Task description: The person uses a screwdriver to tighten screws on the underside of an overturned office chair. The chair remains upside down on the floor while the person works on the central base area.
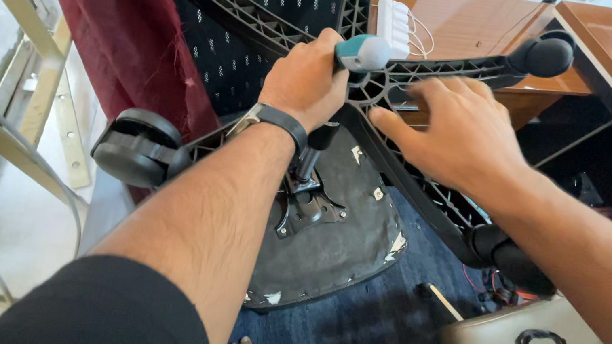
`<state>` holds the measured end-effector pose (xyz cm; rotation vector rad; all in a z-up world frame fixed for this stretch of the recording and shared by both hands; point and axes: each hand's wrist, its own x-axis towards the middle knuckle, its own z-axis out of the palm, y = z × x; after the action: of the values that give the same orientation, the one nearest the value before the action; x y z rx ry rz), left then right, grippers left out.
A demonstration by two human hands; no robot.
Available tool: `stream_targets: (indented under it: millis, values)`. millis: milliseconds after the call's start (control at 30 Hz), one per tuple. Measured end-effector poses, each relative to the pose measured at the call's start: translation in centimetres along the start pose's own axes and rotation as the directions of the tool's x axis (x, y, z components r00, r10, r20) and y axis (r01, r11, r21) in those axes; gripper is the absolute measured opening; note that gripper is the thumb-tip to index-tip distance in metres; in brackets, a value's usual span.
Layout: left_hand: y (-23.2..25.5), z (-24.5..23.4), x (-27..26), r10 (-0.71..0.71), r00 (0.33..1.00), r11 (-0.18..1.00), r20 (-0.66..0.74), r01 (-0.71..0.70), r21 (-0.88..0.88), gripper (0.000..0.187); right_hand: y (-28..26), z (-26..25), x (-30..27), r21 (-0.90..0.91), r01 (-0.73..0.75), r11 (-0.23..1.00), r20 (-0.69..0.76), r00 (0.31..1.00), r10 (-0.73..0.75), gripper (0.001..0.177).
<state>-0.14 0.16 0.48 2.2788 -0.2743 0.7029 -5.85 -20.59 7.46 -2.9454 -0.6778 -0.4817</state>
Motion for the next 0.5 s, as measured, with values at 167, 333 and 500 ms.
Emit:
stream_targets:
  millis: [167,333,500]
  values:
    - [-0.1,0.4,0.2,0.0,0.999,1.0,-0.046,0.0,-0.006,0.023,-0.4,-0.4,-0.4,0.182,0.123,0.975,-0.139,0.985,-0.099,0.065]
    - [-0.6,0.9,0.2,-0.039,0.997,0.999,-0.064,0.04,0.021,0.021,-3.5,-1.3,2.4,0.452,0.518,0.726,-0.414,0.843,-0.343,0.059]
    - [-0.8,0.7,0.6,-0.089,0.994,0.994,0.062,0.085,0.073,0.022,-6.9,-0.8,5.5,0.398,0.555,0.731,-0.461,0.809,-0.364,0.033]
